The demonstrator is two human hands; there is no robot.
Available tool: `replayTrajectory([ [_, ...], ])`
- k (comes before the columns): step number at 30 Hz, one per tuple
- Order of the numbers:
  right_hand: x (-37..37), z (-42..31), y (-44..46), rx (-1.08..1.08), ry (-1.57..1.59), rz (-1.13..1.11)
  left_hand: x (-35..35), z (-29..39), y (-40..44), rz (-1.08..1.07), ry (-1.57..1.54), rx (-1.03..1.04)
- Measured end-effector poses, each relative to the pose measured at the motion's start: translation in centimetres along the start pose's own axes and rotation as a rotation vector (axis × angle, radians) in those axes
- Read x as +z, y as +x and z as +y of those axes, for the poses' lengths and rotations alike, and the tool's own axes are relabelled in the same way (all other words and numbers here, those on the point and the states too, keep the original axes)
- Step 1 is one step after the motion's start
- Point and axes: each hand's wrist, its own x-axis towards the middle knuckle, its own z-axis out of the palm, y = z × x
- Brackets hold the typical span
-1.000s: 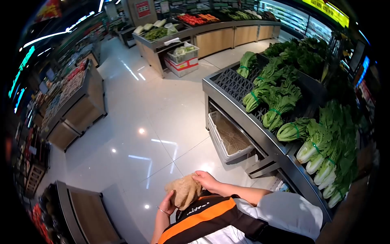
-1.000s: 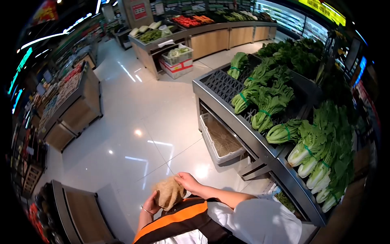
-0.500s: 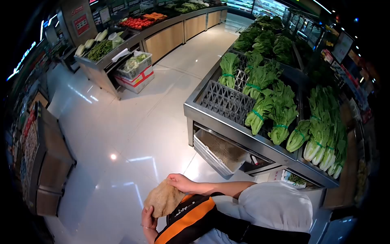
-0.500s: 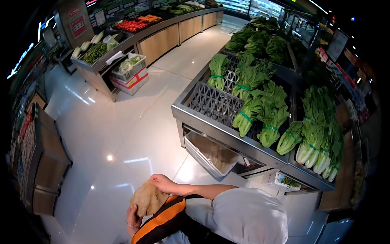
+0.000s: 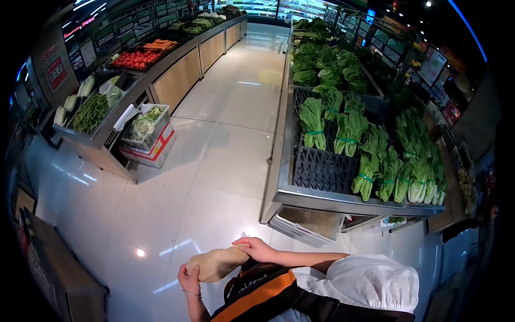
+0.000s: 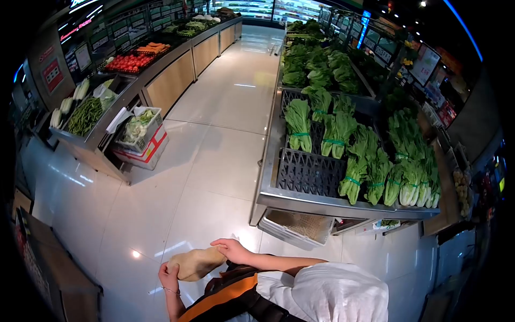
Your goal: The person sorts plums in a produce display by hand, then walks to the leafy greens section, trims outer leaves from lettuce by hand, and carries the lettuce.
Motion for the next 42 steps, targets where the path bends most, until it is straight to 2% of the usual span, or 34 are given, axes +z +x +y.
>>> replayTrajectory([
  [2, -1.3, 1.2, 4.9, -0.026, 0.076, 0.058, 2.3, 1.8, 5.1, -0.004, 0.019, 0.063],
  [3, -2.6, 0.6, 7.1, 0.114, 0.058, -0.004, 3.6, 3.1, 7.5, -0.051, 0.006, 0.064],
  [4, -3.4, 1.2, 9.8, 0.096, 0.074, 0.0, 4.5, 4.4, 10.1, -0.1, 0.008, 0.069],
  [6, -4.4, 1.0, 15.7, -0.077, -0.168, 0.126, 6.1, 6.3, 16.1, -0.131, 0.031, 0.082],
  [7, -5.4, 0.2, 18.1, 0.078, -0.088, 0.029, 6.8, 7.4, 18.7, -0.177, 0.0, 0.024],
  [8, -6.5, -3.4, 19.9, 0.173, -0.184, -0.045, 7.2, 8.6, 20.3, -0.218, -0.027, -0.053],
  [10, -7.0, -3.4, 25.0, -0.071, -0.333, 0.003, 9.7, 12.6, 24.5, -0.299, -0.028, -0.086],
  [12, -7.8, -6.8, 29.4, -0.183, -0.484, 0.033, 11.3, 15.8, 28.1, -0.425, 0.023, -0.136],
  [13, -8.6, -9.1, 31.2, -0.08, -0.483, -0.044, 11.8, 16.1, 30.5, -0.503, 0.009, -0.118],
  [14, -9.1, -9.1, 33.9, -0.073, -0.489, -0.032, 12.6, 16.6, 32.7, -0.517, 0.004, -0.118],
  [16, -9.5, -8.0, 39.4, -0.349, -0.558, 0.004, 13.9, 17.1, 37.3, -0.545, -0.048, -0.121],
  [18, -11.4, -10.0, 43.8, -0.417, -0.505, 0.034, 14.9, 16.9, 42.9, -0.58, -0.021, -0.062],
  [20, -13.6, -13.5, 47.7, 0.061, -0.327, -0.062, 16.5, 18.2, 48.3, -0.523, -0.155, -0.031],
  [21, -14.5, -14.1, 49.3, 0.05, -0.332, 0.044, 17.1, 19.2, 51.3, -0.569, -0.201, -0.019],
  [22, -15.2, -12.0, 52.0, -0.062, -0.226, 0.064, 17.5, 20.6, 54.3, -0.646, -0.182, -0.071],
  [23, -17.3, -12.4, 56.3, -0.038, -0.085, 0.084, 18.2, 20.3, 61.2, -0.766, -0.095, -0.061],
  [24, -17.7, -13.3, 58.3, 0.005, 0.075, 0.085, 18.2, 21.4, 64.6, -0.869, 0.001, -0.08],
  [26, -18.2, -13.7, 63.0, 0.032, 0.207, 0.125, 19.6, 23.4, 69.3, -0.97, -0.095, -0.13],
  [28, -19.8, -19.3, 65.4, -0.051, 0.108, 0.149, 22.1, 25.6, 73.5, -1.053, -0.026, -0.002],
  [29, -20.8, -18.9, 67.5, -0.041, 0.059, 0.162, 23.2, 25.9, 76.0, -1.08, -0.023, -0.014],
  [31, -21.9, -19.6, 70.6, -0.024, 0.042, 0.198, 25.0, 26.3, 81.1, -1.18, 0.201, -0.25],
  [32, -23.3, -21.7, 71.0, 0.016, -0.001, 0.253, 26.3, 26.9, 83.0, -1.202, 0.212, -0.26],
  [34, -25.9, -22.8, 71.3, 0.07, -0.04, 0.323, 29.8, 27.9, 85.9, -1.164, 0.114, -0.221],
  [36, -28.6, -22.3, 71.8, 0.062, 0.034, 0.532, 33.0, 27.4, 89.8, -1.134, 0.115, -0.224],
  [37, -30.4, -21.8, 72.1, 0.067, 0.038, 0.556, 34.7, 26.6, 92.1, -1.003, 0.079, -0.205],
  [38, -32.6, -21.2, 72.4, 0.16, 0.004, 0.364, 36.4, 25.6, 94.4, -0.868, 0.04, -0.186],
  [39, -35.1, -21.4, 72.9, 0.246, -0.031, 0.166, 38.5, 24.8, 96.7, -0.783, -0.11, -0.305],
  [40, -36.8, -21.7, 73.6, 0.316, -0.063, 0.169, 40.1, 24.3, 99.4, -0.853, -0.289, -0.434],
  [42, -40.5, -20.0, 77.1, 0.394, -0.251, 0.128, 42.1, 21.4, 106.9, -0.841, -0.33, -0.574],
])
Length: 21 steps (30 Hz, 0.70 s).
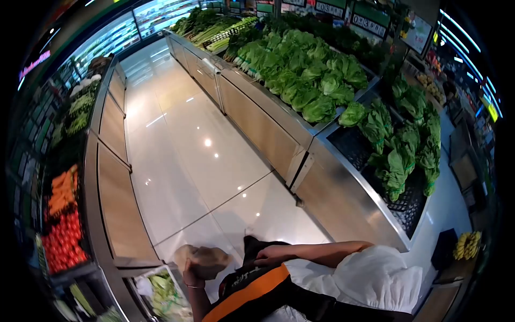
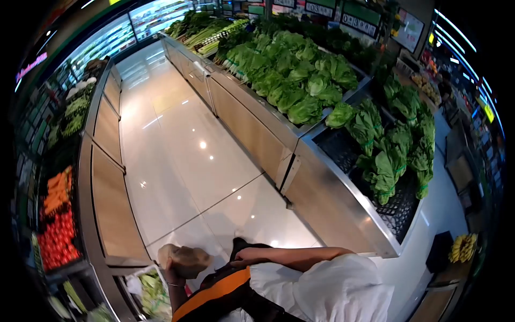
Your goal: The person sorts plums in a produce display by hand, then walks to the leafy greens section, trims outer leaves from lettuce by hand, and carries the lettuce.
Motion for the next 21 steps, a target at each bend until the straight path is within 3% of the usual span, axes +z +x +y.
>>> replayTrajectory([
  [2, -3.6, 0.1, 4.1, 0.045, -0.063, -0.029, 0.6, 3.4, 3.5, -0.036, -0.018, -0.054],
  [4, -5.2, 3.1, 9.7, -0.223, 0.202, 0.16, -0.6, 5.5, 7.3, -0.089, -0.014, -0.095],
  [6, -8.0, 4.7, 14.1, -0.282, 0.153, 0.174, -1.8, 6.8, 11.4, -0.069, -0.066, -0.055],
  [7, -8.6, 6.5, 17.2, -0.19, 0.125, 0.112, -3.2, 7.1, 14.0, 0.072, -0.105, -0.092],
  [11, -13.6, 8.7, 23.5, 0.029, 0.022, -0.088, -4.9, 8.1, 21.7, 0.278, -0.133, -0.211],
  [13, -16.7, 7.9, 25.2, 0.048, 0.011, -0.107, -4.6, 8.0, 25.7, 0.216, -0.138, -0.286],
  [16, -21.1, 7.0, 27.5, 0.071, 0.037, -0.082, -4.4, 8.1, 32.9, -0.062, -0.235, -0.378],
  [17, -22.7, 6.9, 28.4, 0.084, 0.045, -0.061, -4.1, 8.6, 34.8, 0.027, -0.445, -0.373],
  [20, -28.1, 6.0, 31.3, 0.117, 0.062, 0.002, 2.1, 11.1, 40.7, -0.065, -0.298, -0.271],
  [21, -30.1, 5.3, 32.4, 0.13, 0.074, 0.033, 1.7, 12.3, 44.5, -0.047, -0.428, -0.316],
])
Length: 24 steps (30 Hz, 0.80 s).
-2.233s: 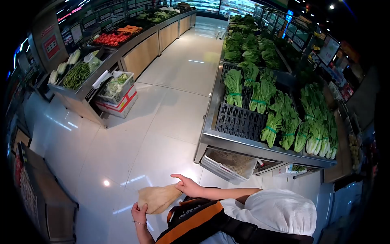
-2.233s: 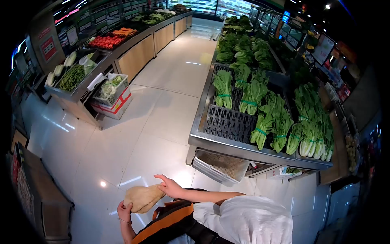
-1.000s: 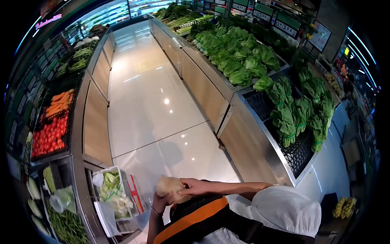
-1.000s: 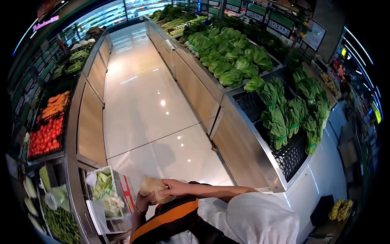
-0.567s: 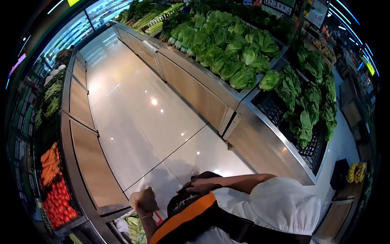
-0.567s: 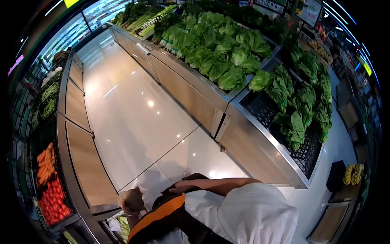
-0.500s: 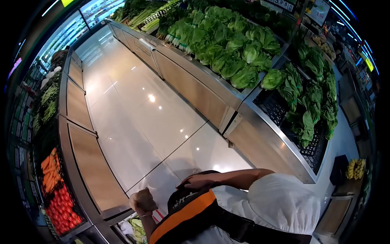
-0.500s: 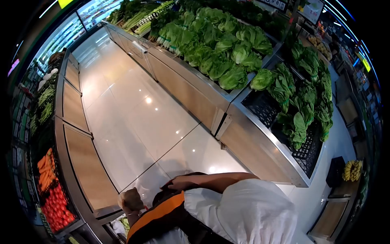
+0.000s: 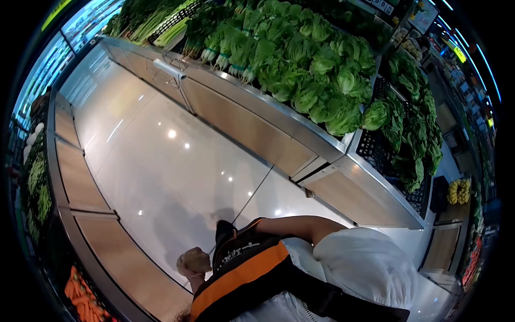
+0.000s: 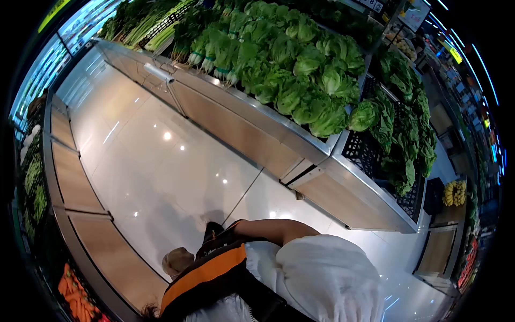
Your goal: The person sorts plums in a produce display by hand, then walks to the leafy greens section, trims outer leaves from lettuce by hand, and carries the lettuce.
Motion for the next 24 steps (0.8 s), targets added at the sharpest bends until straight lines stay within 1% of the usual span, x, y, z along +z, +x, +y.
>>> replayTrajectory([
  [2, -3.6, -1.7, 1.6, 0.022, 0.024, 0.05, 2.5, 3.0, 2.9, 0.413, 0.262, 0.043],
  [3, -5.3, -2.6, 2.2, 0.035, 0.043, 0.075, 0.4, 5.5, 5.3, 0.42, 0.272, 0.027],
  [5, -8.7, -3.8, 2.5, 0.07, 0.083, 0.128, -2.0, 9.0, 11.6, 0.077, 0.301, -0.065],
  [6, -10.2, -4.3, 2.4, 0.088, 0.103, 0.151, 8.8, 8.0, 9.5, 0.293, 0.632, -0.018],
  [7, -11.4, -4.7, 2.1, 0.106, 0.127, 0.172, 9.2, 9.4, 11.7, 0.29, 0.636, -0.035],
  [9, -13.3, -5.1, 1.6, 0.144, 0.175, 0.206, 9.1, 12.8, 16.8, 0.293, 0.775, -0.231],
  [10, -14.1, -5.3, 1.3, 0.161, 0.197, 0.225, 9.5, 13.5, 19.0, 0.377, 0.853, -0.211],
  [11, -14.8, -5.3, 1.0, 0.179, 0.219, 0.243, 10.6, 13.7, 20.4, 0.374, 0.868, -0.23],
  [13, -16.3, -5.2, 0.5, 0.204, 0.255, 0.278, 13.6, 13.7, 23.4, 0.277, 0.815, -0.331],
  [14, -17.2, -5.0, 0.2, 0.214, 0.271, 0.294, 15.1, 13.2, 24.8, 0.279, 0.772, -0.321],
  [15, -17.9, -4.6, 0.2, 0.221, 0.285, 0.313, 16.7, 12.6, 26.2, 0.268, 0.787, -0.33],
  [17, -19.7, -3.6, 0.0, 0.226, 0.303, 0.333, 18.0, 10.8, 29.2, 0.204, 0.916, -0.337],
  [18, -20.7, -3.0, 0.0, 0.227, 0.307, 0.339, 18.8, 9.9, 30.6, 0.199, 0.92, -0.337],
  [20, -23.3, -1.5, -0.1, 0.219, 0.297, 0.347, 20.6, 7.7, 33.5, 0.291, 0.878, -0.388],
  [21, -24.7, -0.8, -0.3, 0.211, 0.293, 0.352, 21.7, 6.4, 34.5, 0.283, 0.888, -0.379],
  [23, -27.8, 0.5, -1.1, 0.188, 0.292, 0.375, 23.5, 3.9, 35.9, 0.283, 1.102, -0.261],
  [24, -29.4, 1.0, -1.7, 0.179, 0.295, 0.388, 24.8, 3.1, 36.4, 0.356, 1.138, -0.242],
])
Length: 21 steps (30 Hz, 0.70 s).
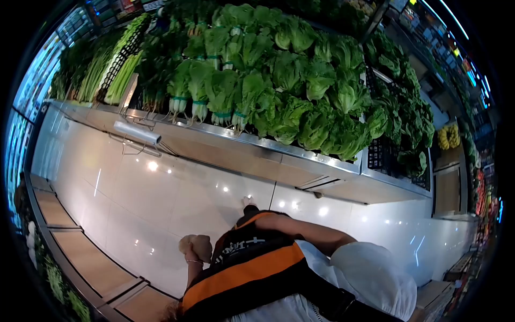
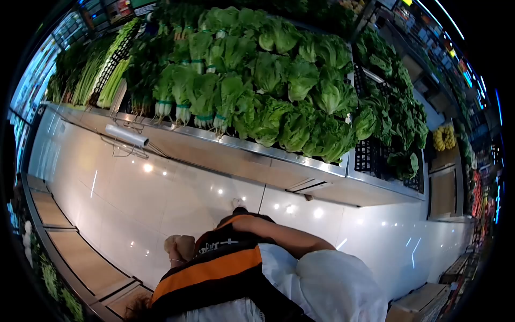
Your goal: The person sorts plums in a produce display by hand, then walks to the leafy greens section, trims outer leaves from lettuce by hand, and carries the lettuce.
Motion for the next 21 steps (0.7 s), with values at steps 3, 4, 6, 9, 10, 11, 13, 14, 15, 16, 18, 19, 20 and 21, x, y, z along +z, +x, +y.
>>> replayTrajectory([
  [3, -4.8, 0.0, -0.1, -0.035, 0.04, 0.046, 5.8, 4.8, -3.2, 0.237, 0.165, -0.054],
  [4, -5.9, 0.3, -0.1, -0.094, 0.103, 0.077, 6.3, 5.3, -2.4, 0.193, 0.141, 0.018],
  [6, -7.3, 0.6, -0.2, -0.27, 0.284, 0.155, 6.5, 6.8, -0.5, 0.205, 0.165, 0.033],
  [9, -9.3, -0.3, -0.8, -0.13, 0.447, 0.185, 7.8, 8.7, 1.0, 0.182, 0.202, 0.048],
  [10, -9.3, 0.0, -0.3, -0.127, 0.46, 0.179, 8.4, 9.3, 1.0, 0.189, 0.234, 0.065],
  [11, -9.1, 0.7, 0.5, -0.193, 0.361, 0.243, 9.0, 10.1, 0.7, 0.195, 0.266, 0.083],
  [13, -10.3, 0.1, 0.3, -0.086, 0.438, 0.363, 8.1, 10.1, 3.8, 0.217, 0.303, 0.065],
  [14, -9.9, 2.2, 2.0, -0.076, 0.58, 0.55, 7.5, 10.0, 5.1, 0.232, 0.345, 0.087],
  [15, -10.0, 3.8, 2.7, 0.014, 0.718, 0.831, 7.6, 10.5, 6.1, 0.234, 0.383, 0.113],
  [16, -12.3, 2.8, 1.4, 0.186, 0.726, 1.064, 8.7, 11.8, 5.2, 0.291, 0.498, 0.118],
  [18, -13.5, 7.0, 3.0, 0.282, 0.727, 1.402, 10.5, 14.8, 5.7, 0.258, 0.634, 0.125],
  [19, -14.8, 7.0, 3.0, 0.43, 0.547, 1.505, 10.3, 16.1, 6.1, 0.24, 0.779, 0.136],
  [20, -16.2, 7.6, 3.2, 0.504, 0.57, 1.415, 9.4, 16.6, 7.3, 0.252, 0.748, 0.12],
  [21, -17.0, 7.9, 4.0, 0.507, 0.575, 1.417, 8.8, 17.2, 8.5, 0.251, 0.754, 0.121],
])
